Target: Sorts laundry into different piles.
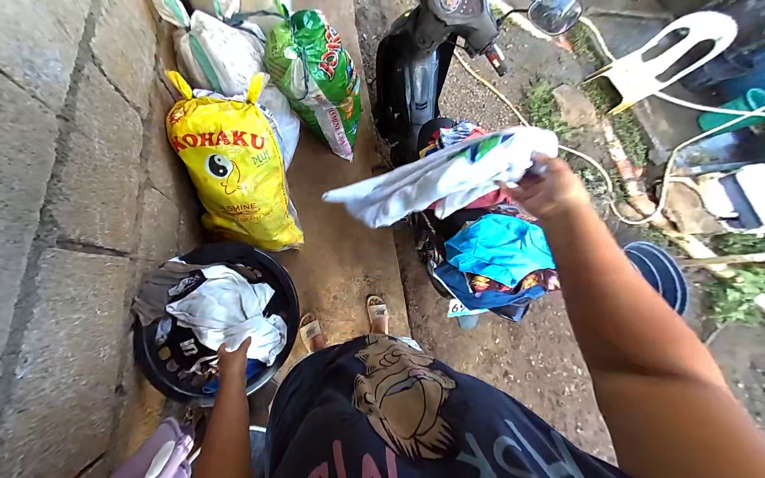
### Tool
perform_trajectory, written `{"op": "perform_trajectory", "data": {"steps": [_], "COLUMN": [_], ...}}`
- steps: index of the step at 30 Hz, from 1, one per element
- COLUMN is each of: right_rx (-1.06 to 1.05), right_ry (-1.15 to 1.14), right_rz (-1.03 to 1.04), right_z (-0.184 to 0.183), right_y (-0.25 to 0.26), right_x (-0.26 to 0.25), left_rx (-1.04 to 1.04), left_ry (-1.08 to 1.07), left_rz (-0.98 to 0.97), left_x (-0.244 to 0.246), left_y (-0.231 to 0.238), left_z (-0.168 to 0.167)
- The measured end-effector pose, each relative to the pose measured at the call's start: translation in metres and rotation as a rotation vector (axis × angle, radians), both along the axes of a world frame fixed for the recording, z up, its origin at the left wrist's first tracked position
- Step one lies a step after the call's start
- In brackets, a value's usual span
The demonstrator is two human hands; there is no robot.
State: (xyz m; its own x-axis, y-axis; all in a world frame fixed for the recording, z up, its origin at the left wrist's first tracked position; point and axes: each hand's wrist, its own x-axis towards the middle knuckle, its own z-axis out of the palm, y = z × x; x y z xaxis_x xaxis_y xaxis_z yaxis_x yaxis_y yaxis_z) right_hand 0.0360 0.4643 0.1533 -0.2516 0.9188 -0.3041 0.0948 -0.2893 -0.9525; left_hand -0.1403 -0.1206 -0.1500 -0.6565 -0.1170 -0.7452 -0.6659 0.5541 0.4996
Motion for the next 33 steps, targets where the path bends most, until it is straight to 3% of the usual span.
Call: {"op": "perform_trajectory", "data": {"steps": [3, 5, 7, 10, 14, 18, 21, 26, 28, 33], "right_rx": [0.149, 0.21, 0.208, 0.067, -0.162, -0.211, -0.189, -0.216, -0.247, -0.331], "right_ry": [-0.166, -0.275, -0.357, -0.435, -0.602, -0.812, -0.913, -0.954, -0.955, -0.991], "right_rz": [-0.218, -0.225, -0.13, 0.017, 0.316, 0.695, 0.826, 0.889, 0.871, 0.856], "right_z": [0.029, 0.023, -0.003, -0.071, -0.141, -0.169, -0.172, -0.193, -0.199, -0.201], "right_y": [0.016, 0.007, -0.014, -0.05, -0.116, -0.155, -0.164, -0.172, -0.176, -0.188], "right_x": [0.016, 0.024, 0.032, 0.049, 0.068, 0.08, 0.09, 0.108, 0.115, 0.118], "left_rx": [0.077, 0.084, 0.029, -0.013, 0.073, -0.039, -0.051, -0.052, -0.047, 0.111], "left_ry": [-0.055, -0.066, -0.067, -0.117, -0.224, -0.209, -0.181, -0.164, -0.154, -0.153], "left_rz": [0.047, 0.06, 0.075, 0.13, 0.179, 0.069, 0.046, 0.208, 0.264, 0.67], "left_x": [0.002, 0.001, -0.001, -0.001, 0.001, 0.001, 0.004, 0.016, 0.02, 0.028], "left_y": [0.016, 0.022, 0.022, 0.015, 0.015, 0.017, 0.029, 0.033, 0.029, 0.022], "left_z": [0.008, 0.001, -0.017, -0.046, -0.034, -0.037, -0.037, -0.014, -0.019, -0.037]}}
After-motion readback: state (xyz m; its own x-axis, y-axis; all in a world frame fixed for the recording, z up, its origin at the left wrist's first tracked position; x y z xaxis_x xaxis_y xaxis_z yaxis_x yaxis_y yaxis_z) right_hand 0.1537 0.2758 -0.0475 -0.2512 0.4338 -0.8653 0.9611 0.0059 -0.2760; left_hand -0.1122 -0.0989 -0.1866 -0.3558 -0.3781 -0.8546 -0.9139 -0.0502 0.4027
